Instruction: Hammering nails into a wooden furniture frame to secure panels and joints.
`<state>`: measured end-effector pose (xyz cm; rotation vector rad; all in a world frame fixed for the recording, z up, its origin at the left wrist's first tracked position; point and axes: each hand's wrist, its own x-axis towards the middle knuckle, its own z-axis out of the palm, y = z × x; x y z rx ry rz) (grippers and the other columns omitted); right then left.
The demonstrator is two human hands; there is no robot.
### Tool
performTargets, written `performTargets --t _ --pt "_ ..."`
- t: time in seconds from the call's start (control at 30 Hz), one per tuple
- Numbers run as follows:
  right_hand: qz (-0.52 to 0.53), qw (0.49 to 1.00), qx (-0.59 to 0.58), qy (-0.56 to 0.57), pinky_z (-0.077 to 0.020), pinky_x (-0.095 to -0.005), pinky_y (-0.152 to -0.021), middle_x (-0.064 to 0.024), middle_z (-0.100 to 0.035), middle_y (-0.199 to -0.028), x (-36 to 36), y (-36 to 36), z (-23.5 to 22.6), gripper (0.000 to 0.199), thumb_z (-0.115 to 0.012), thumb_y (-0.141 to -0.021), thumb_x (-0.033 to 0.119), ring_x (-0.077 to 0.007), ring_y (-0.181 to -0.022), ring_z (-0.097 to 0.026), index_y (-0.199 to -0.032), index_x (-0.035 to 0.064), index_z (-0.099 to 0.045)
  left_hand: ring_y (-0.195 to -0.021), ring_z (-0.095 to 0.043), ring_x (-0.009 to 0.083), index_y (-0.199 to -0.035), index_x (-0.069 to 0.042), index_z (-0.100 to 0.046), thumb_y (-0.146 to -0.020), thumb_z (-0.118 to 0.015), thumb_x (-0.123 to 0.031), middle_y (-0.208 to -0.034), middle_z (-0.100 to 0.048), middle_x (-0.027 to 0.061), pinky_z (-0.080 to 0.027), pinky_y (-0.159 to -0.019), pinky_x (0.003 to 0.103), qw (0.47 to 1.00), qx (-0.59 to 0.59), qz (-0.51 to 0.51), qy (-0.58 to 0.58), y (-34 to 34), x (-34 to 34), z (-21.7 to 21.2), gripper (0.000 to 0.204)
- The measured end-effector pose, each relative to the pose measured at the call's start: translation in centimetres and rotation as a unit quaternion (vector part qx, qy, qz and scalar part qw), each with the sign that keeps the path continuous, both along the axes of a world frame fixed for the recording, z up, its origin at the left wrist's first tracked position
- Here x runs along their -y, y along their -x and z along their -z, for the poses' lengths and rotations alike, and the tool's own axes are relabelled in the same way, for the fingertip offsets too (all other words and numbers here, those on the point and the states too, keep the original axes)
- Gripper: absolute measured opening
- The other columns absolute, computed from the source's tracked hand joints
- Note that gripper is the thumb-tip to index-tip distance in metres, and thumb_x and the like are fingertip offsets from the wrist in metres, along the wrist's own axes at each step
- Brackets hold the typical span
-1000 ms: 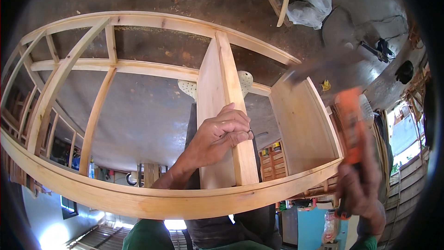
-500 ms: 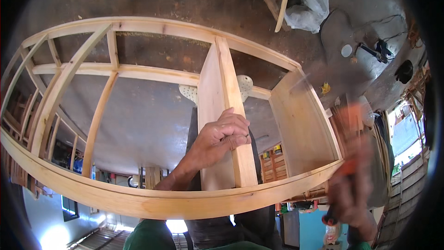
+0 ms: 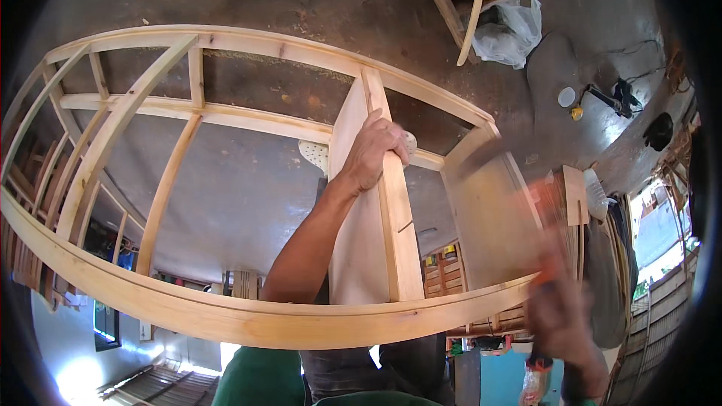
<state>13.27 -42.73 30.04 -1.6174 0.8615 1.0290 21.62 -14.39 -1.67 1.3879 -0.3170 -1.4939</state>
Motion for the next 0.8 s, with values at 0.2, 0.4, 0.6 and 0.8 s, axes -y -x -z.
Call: performTargets --t 0.2,0.4,0.6,0.8 --pt "0.186 0.971 -0.069 0.134 -0.0434 -0.0249 -0.046 -0.0068 -0.063 -0.083 1.0 -0.4 -0.6 0.063 -0.05 -0.099 0.007 -0.0094 -0.05 -0.052 -0.159 0.0017 -0.029 -0.091 -0.056 0.0225 -0.067 -0.007 -0.064 -0.099 -0.032 -0.027 -0.077 -0.065 0.0055 -0.03 -0.108 0.039 0.998 0.052 0.007 0.037 1.1 -0.5 1.3 0.05" --pt "0.324 0.916 0.128 0.199 -0.0395 -0.0236 -0.043 -0.0062 -0.058 -0.077 0.4 -2.5 0.8 0.063 -0.049 -0.102 0.007 -0.0086 -0.045 -0.044 -0.159 0.0016 -0.025 -0.089 -0.054 0.0224 -0.067 -0.007 -0.066 -0.1 -0.028 -0.03 -0.077 -0.068 0.0055 -0.033 -0.103 0.038 0.998 0.056 0.022 0.018 0.8 -0.1 1.4 0.056" --pt "0.15 0.985 -0.087 0.01 -0.0411 -0.0212 -0.05 -0.0113 -0.066 -0.087 -3.3 0.5 -0.9 0.071 -0.056 -0.094 0.001 -0.0081 -0.054 -0.053 -0.159 0.002 -0.029 -0.088 -0.057 0.0226 -0.065 -0.007 -0.067 -0.097 -0.028 -0.031 -0.073 -0.068 0.0058 -0.034 -0.103 0.036 0.999 0.036 -0.012 -0.003 1.3 -0.3 1.4 0.056" --pt "0.163 0.877 0.131 0.434 -0.0374 -0.0233 -0.043 0.003 -0.046 -0.062 3.9 -3.5 -0.6 0.057 -0.051 -0.104 0.013 -0.0045 -0.046 -0.041 -0.156 0.0023 -0.031 -0.088 -0.059 0.0237 -0.059 -0.01 -0.069 -0.085 -0.042 -0.036 -0.073 -0.063 0.0051 -0.033 -0.102 0.038 0.999 0.038 -0.019 0.009 1.2 0.0 1.4 0.045"
